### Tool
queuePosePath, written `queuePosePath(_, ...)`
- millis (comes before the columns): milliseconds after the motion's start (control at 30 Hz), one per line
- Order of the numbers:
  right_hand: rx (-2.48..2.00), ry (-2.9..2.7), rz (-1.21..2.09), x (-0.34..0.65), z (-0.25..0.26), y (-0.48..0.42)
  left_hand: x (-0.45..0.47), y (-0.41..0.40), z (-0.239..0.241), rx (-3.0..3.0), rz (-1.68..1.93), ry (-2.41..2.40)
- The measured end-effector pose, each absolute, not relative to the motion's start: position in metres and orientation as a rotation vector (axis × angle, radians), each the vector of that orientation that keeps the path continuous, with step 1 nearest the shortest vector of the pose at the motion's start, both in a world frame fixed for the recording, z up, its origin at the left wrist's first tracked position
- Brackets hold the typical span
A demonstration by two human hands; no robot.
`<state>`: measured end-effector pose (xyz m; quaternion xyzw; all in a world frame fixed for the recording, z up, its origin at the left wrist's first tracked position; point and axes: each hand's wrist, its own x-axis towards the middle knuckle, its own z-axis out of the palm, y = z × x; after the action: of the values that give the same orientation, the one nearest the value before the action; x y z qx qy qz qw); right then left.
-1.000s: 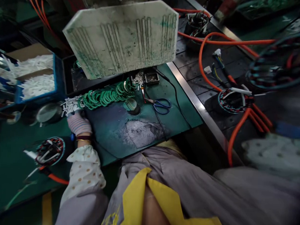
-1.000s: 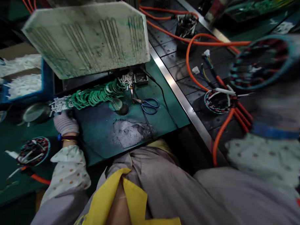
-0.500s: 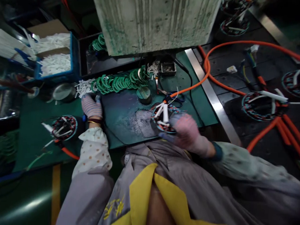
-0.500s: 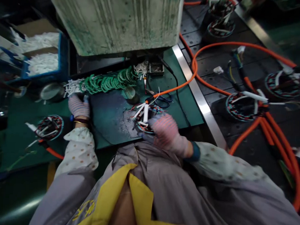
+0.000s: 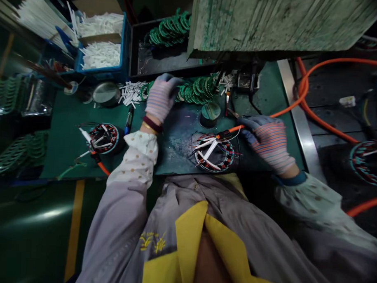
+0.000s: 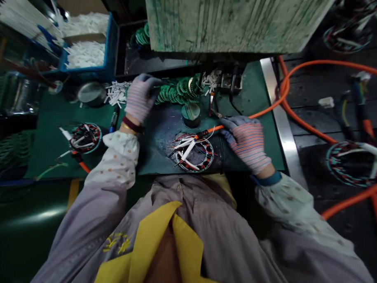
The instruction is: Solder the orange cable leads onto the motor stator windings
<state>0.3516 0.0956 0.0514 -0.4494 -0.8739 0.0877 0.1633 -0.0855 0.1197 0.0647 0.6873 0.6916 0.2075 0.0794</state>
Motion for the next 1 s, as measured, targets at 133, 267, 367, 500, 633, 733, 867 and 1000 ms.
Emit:
queuePosePath(133, -1.169, -2.448, 0.286, 0.355, 0.043, 0.083, -0.049, 0.177, 0.063, 2.152, 0.39, 1.936)
queuePosePath(267, -1.236, -2.444, 0.086, 0.377, 0.056, 0.018, -0.042, 0.196, 0.051, 2.165, 0.504, 1.881)
queuePosePath(367, -1.342, -2.456, 0.178, 0.383, 0.055, -0.008, -0.049, 0.187, 0.051, 2.141, 0.573, 1.9)
queuePosePath(500, -1.349, -2.484, 0.277, 0.38, 0.04, 0.005, -0.052, 0.141, 0.061, 2.226, 0.643, 1.812)
queuePosePath(633, -1.326, -2.481, 0.306, 0.371, 0.039, 0.016, -0.029, 0.095, 0.071, 2.293, 0.611, 1.548)
queuePosePath(733, -1.258, -2.483, 0.35, 0.362, 0.049, 0.018, -0.008, 0.09, 0.079, 2.328, 0.5, 1.406)
queuePosePath(867, -1.225, -2.499, 0.401, 0.355, 0.059, 0.019, 0.0, 0.085, 0.102, 2.379, 0.365, 1.325)
queuePosePath(1000, -1.294, -2.528, 0.304, 0.348, 0.072, 0.015, 0.001, 0.032, 0.127, 2.516, 0.38, 1.389)
